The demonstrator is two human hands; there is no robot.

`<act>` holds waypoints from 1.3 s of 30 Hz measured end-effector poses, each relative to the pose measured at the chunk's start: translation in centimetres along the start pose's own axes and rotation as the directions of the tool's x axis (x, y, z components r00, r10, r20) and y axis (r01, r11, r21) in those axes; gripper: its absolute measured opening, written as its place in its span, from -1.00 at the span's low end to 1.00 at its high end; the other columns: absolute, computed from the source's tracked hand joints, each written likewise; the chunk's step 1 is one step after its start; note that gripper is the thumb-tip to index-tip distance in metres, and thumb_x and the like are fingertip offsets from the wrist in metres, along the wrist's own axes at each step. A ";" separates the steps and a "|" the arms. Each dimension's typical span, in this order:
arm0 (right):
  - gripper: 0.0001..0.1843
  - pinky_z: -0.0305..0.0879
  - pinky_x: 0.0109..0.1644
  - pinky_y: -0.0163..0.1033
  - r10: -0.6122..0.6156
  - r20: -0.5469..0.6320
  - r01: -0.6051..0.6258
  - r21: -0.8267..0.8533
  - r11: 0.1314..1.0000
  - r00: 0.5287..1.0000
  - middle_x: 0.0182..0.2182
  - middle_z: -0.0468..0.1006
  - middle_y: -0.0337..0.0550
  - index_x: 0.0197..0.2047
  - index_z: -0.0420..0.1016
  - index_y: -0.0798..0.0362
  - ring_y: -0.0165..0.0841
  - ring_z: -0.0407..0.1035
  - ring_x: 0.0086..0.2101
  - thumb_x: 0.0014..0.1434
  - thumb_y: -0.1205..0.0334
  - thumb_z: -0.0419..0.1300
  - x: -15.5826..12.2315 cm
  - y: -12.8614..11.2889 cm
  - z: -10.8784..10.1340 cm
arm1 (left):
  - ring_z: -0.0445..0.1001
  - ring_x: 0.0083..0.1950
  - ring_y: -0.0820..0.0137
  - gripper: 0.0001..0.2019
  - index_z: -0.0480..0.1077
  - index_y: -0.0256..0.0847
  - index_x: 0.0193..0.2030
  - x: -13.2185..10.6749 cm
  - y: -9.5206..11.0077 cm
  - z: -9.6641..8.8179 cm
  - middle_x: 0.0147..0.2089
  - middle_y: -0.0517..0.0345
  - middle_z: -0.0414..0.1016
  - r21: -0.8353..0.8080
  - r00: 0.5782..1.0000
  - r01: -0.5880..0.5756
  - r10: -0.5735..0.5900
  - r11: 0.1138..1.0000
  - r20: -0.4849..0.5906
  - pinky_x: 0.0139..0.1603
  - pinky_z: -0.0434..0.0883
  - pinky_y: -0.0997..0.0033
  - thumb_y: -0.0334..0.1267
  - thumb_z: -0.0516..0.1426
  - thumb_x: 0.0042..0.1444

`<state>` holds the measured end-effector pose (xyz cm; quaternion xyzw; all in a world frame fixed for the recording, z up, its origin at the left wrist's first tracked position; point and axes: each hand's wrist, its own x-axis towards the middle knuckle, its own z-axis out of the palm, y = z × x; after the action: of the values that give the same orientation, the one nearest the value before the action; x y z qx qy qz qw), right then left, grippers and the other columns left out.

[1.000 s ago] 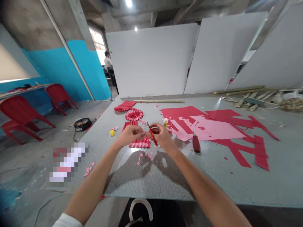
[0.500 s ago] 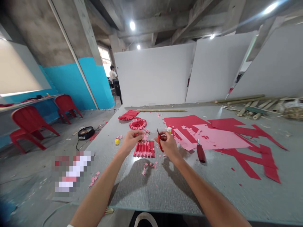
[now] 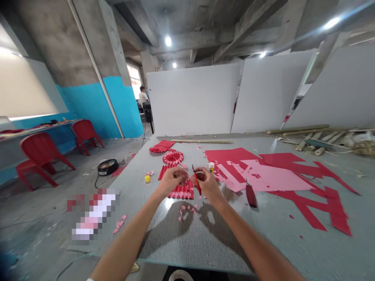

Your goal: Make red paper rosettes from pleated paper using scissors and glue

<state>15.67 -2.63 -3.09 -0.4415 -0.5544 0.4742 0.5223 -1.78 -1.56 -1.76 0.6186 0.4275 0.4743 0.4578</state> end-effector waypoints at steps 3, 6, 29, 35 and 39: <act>-0.57 0.08 -0.50 -0.31 -0.045 -0.009 0.045 -0.017 0.999 0.999 -0.57 0.37 -0.37 -0.21 0.37 0.01 -0.42 0.21 -0.55 -0.05 0.00 0.40 0.0 -0.2 -0.2 | 0.50 -0.54 0.47 -0.96 0.48 -0.30 -0.34 0.0 0.0 0.0 -0.51 0.17 0.53 -0.067 1.000 -0.011 0.011 0.998 -0.002 -0.46 0.43 0.53 -0.40 0.22 0.02; -0.59 0.09 -0.49 -0.31 -0.056 0.010 0.056 -0.009 0.998 0.998 -0.55 0.39 -0.37 -0.18 0.36 0.00 -0.43 0.21 -0.55 -0.01 0.01 0.39 0.2 0.2 -0.4 | 0.51 -0.53 0.46 -0.91 0.49 -0.31 -0.32 0.2 -0.2 -0.2 -0.47 0.13 0.56 -0.098 1.000 -0.025 0.025 0.995 -0.003 -0.45 0.44 0.51 -0.36 0.25 0.00; -0.39 0.05 -0.54 -0.32 0.031 0.023 -0.033 0.067 0.997 0.999 -0.53 0.43 -0.32 -0.17 0.37 0.01 -0.44 0.19 -0.56 -0.15 -0.17 0.47 -0.3 -0.4 0.1 | 0.52 -0.50 0.44 -0.72 0.36 -0.24 -0.15 -0.5 0.4 0.4 -0.46 0.21 0.52 -0.130 0.994 -0.086 0.094 0.988 0.059 -0.43 0.44 0.48 -0.19 0.29 0.07; -0.45 -0.02 -0.59 -0.32 0.029 0.085 -0.034 0.051 0.998 0.996 -0.56 0.38 -0.37 -0.18 0.37 -0.02 -0.50 0.09 -0.63 -0.06 -0.18 0.42 -0.5 -0.3 0.0 | 0.51 -0.51 0.46 -0.89 0.39 -0.25 -0.33 -0.1 0.3 -0.1 -0.53 0.23 0.46 -0.097 0.991 -0.116 0.109 0.989 -0.076 -0.45 0.40 0.53 -0.30 0.23 0.04; -0.51 -0.02 -0.59 -0.32 -0.005 0.133 0.001 0.026 1.000 0.991 -0.59 0.33 -0.39 -0.21 0.37 -0.01 -0.51 0.06 -0.64 0.00 -0.18 0.38 -0.7 -0.5 0.1 | 0.51 -0.51 0.44 -0.89 0.45 -0.27 -0.30 0.0 0.5 -0.3 -0.54 0.22 0.47 -0.097 0.984 -0.110 0.095 0.989 -0.150 -0.42 0.43 0.50 -0.29 0.22 0.03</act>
<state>15.62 -3.42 -2.75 -0.4012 -0.5824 0.5091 0.4905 -1.98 -1.63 -1.20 0.5786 0.4016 0.5630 0.4323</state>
